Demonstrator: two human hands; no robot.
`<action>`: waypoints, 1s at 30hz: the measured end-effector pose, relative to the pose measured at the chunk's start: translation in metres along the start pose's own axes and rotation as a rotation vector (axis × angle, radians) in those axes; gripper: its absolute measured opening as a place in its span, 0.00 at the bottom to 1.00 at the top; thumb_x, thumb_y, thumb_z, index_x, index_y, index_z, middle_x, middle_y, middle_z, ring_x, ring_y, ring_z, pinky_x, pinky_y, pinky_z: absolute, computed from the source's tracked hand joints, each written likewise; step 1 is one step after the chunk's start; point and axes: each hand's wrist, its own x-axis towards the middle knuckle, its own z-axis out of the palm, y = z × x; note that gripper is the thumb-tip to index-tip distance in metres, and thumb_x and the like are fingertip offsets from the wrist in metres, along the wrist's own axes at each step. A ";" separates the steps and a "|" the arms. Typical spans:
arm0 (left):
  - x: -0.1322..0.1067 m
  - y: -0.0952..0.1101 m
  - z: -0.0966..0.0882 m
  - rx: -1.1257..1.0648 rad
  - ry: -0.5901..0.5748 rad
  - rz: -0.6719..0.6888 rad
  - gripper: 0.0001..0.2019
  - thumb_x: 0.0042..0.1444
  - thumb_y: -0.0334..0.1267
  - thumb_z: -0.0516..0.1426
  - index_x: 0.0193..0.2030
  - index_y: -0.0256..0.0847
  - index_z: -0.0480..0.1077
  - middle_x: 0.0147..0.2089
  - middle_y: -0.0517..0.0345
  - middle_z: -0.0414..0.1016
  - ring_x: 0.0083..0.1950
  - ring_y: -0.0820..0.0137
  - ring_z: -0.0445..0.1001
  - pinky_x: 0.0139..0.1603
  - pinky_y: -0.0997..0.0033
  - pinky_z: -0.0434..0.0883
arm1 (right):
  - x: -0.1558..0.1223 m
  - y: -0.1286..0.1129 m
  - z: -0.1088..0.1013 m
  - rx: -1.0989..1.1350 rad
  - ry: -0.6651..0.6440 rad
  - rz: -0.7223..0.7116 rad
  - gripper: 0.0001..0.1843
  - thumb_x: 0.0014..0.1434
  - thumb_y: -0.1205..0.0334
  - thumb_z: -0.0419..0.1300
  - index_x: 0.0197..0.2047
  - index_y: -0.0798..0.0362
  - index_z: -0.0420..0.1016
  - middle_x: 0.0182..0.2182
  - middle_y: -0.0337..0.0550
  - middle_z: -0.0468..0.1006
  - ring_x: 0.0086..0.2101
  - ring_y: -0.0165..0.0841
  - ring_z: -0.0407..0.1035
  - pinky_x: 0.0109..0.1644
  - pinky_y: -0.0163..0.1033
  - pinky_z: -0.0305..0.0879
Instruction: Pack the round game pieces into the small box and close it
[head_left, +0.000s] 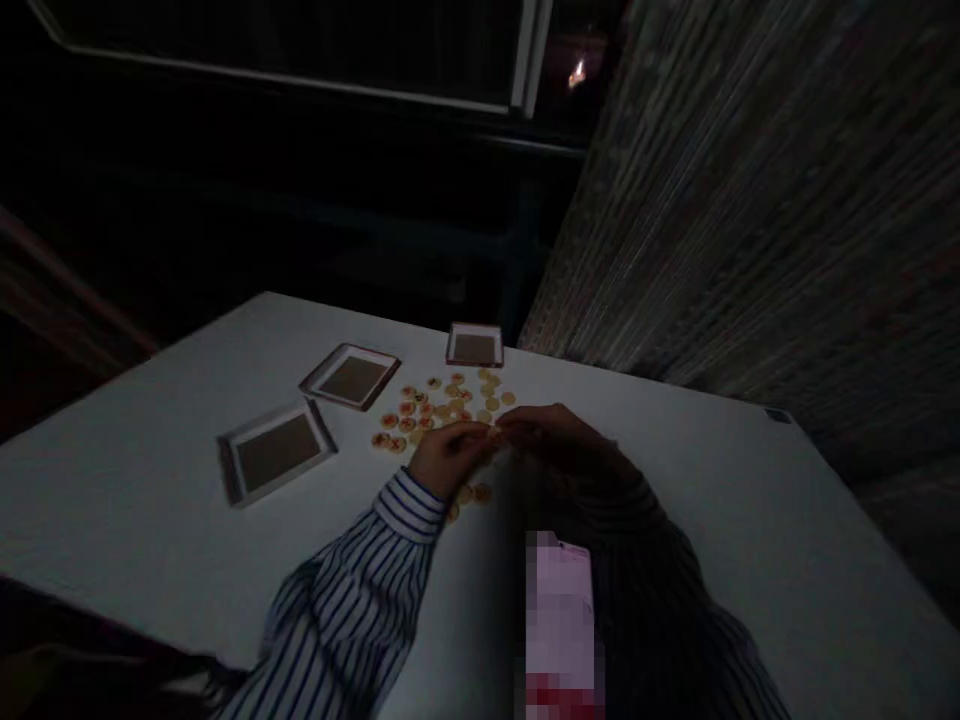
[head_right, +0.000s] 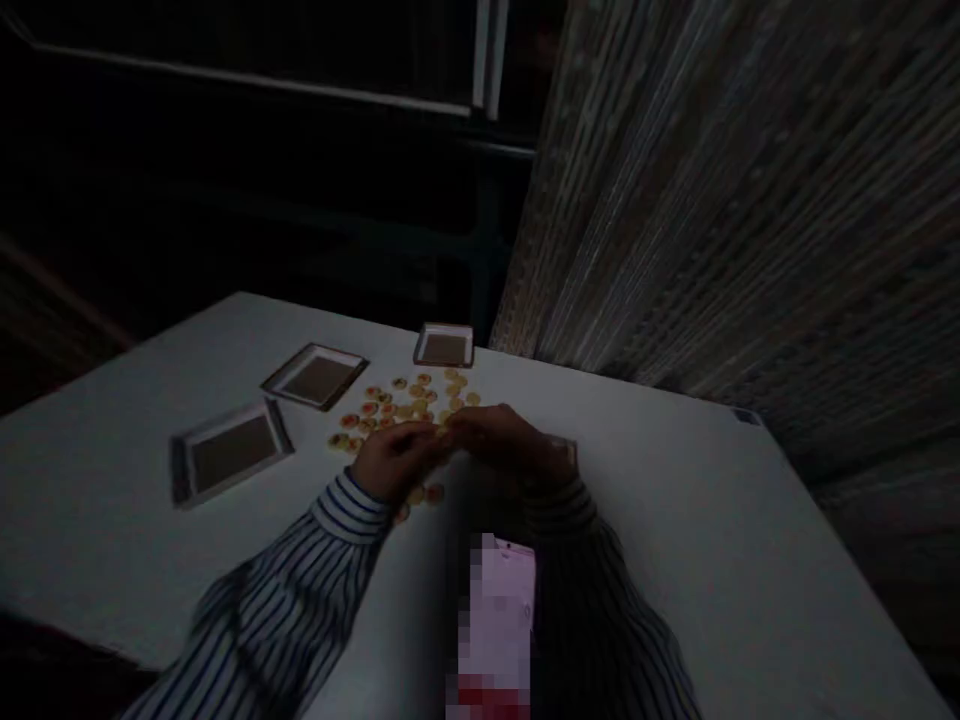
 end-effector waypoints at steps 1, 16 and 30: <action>0.000 0.000 0.000 -0.023 0.009 -0.010 0.12 0.41 0.42 0.62 0.32 0.38 0.74 0.29 0.57 0.76 0.29 0.72 0.73 0.32 0.73 0.71 | 0.000 0.000 0.000 -0.003 -0.004 0.007 0.11 0.58 0.61 0.52 0.40 0.54 0.73 0.30 0.40 0.77 0.28 0.26 0.70 0.32 0.30 0.62; 0.001 -0.003 0.000 -0.222 0.008 -0.083 0.15 0.39 0.41 0.63 0.36 0.38 0.75 0.31 0.54 0.77 0.29 0.71 0.73 0.32 0.72 0.71 | -0.003 -0.006 -0.012 -0.090 0.051 0.067 0.11 0.56 0.61 0.53 0.41 0.53 0.73 0.31 0.40 0.78 0.31 0.28 0.71 0.35 0.32 0.63; -0.001 -0.002 0.002 -0.179 -0.011 -0.060 0.16 0.38 0.41 0.64 0.35 0.36 0.73 0.30 0.54 0.77 0.31 0.70 0.74 0.34 0.72 0.71 | -0.032 -0.011 -0.037 -0.292 0.091 0.118 0.13 0.57 0.61 0.51 0.43 0.53 0.72 0.34 0.42 0.78 0.33 0.30 0.72 0.37 0.33 0.64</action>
